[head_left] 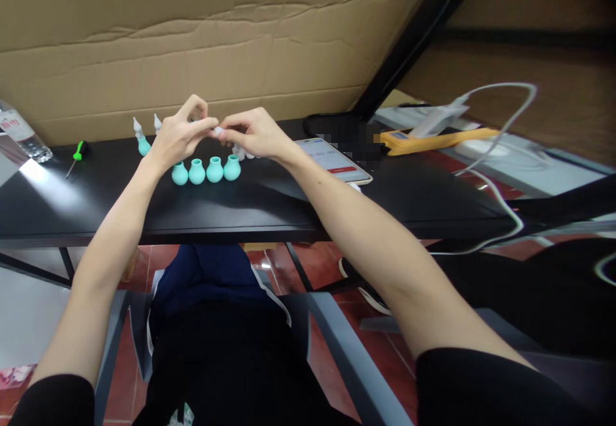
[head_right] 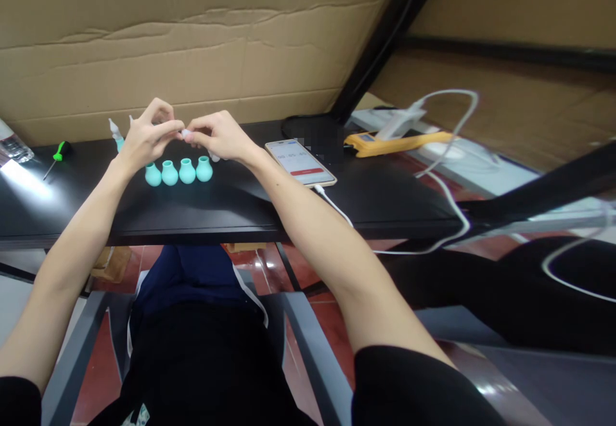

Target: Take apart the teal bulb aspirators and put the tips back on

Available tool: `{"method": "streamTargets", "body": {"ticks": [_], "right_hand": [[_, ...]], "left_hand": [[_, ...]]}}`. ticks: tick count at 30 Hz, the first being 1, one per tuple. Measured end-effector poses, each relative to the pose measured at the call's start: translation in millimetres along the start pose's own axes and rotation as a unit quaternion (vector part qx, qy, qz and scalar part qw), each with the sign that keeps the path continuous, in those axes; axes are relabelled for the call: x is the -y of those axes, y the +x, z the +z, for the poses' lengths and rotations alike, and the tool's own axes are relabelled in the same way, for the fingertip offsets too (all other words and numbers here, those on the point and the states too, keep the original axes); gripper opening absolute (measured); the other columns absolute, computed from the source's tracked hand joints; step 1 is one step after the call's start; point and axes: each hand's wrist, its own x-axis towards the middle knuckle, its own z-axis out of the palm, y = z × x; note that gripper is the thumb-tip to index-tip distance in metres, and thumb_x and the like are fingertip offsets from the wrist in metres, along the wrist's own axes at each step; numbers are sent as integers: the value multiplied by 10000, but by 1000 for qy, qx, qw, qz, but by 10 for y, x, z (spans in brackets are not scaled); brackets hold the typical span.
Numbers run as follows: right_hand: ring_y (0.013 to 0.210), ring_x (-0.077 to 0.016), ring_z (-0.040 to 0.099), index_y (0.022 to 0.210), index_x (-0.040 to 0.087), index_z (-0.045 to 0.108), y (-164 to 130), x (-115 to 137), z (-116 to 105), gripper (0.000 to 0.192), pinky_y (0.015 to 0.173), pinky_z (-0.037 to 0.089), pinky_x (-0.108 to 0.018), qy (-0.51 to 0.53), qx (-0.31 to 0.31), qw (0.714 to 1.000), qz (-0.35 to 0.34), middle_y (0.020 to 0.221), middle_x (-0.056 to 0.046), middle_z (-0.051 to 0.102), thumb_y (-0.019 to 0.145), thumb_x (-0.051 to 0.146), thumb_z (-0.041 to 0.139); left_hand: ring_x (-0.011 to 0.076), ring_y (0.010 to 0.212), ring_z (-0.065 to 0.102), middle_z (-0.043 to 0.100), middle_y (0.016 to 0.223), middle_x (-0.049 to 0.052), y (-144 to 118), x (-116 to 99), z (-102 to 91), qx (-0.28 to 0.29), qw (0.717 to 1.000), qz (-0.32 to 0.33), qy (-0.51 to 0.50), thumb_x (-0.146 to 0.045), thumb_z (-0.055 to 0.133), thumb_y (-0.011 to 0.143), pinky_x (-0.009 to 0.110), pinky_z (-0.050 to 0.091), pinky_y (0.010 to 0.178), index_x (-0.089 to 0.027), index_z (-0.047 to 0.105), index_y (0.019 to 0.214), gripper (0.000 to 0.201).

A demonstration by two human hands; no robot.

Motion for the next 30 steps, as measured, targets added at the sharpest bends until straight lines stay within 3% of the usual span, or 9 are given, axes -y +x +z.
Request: {"method": "streamTargets", "body": {"ticks": [10, 19, 25, 30], "right_hand": [[807, -252, 716, 945, 246, 881, 10, 13, -54, 671, 820, 565, -415, -41, -1, 999, -5, 835, -55, 824, 1120, 883, 763], [803, -263, 688, 885, 258, 844, 23, -19, -47, 709, 820, 550, -433, -54, -27, 998, -11, 815, -56, 800, 1092, 930, 750], [796, -261, 680, 861, 252, 826, 27, 54, -34, 684, 814, 520, -441, -65, -28, 997, -18, 854, -78, 813, 1154, 848, 666], [832, -275, 663, 900, 262, 818, 27, 68, -30, 618, 819, 529, -436, -71, -40, 997, 4, 814, -58, 767, 1129, 833, 754]], "left_hand": [[231, 932, 764, 755, 1315, 122, -13, -4, 12, 5, 1000, 14, -11, -523, 594, 1235, 415, 596, 797, -279, 855, 1220, 357], [288, 1016, 829, 727, 1322, 138, -35, -31, 9, 1, 1000, 24, 10, -552, 552, 1279, 496, 664, 879, -305, 836, 1291, 376], [266, 961, 823, 739, 1317, 154, -21, -46, -23, 19, 998, 45, 36, -547, 475, 1303, 462, 670, 855, -272, 831, 1326, 450], [310, 1063, 856, 750, 1330, 145, -20, -47, -25, 16, 999, 25, 15, -522, 502, 1288, 504, 689, 915, -276, 826, 1313, 408]]}}
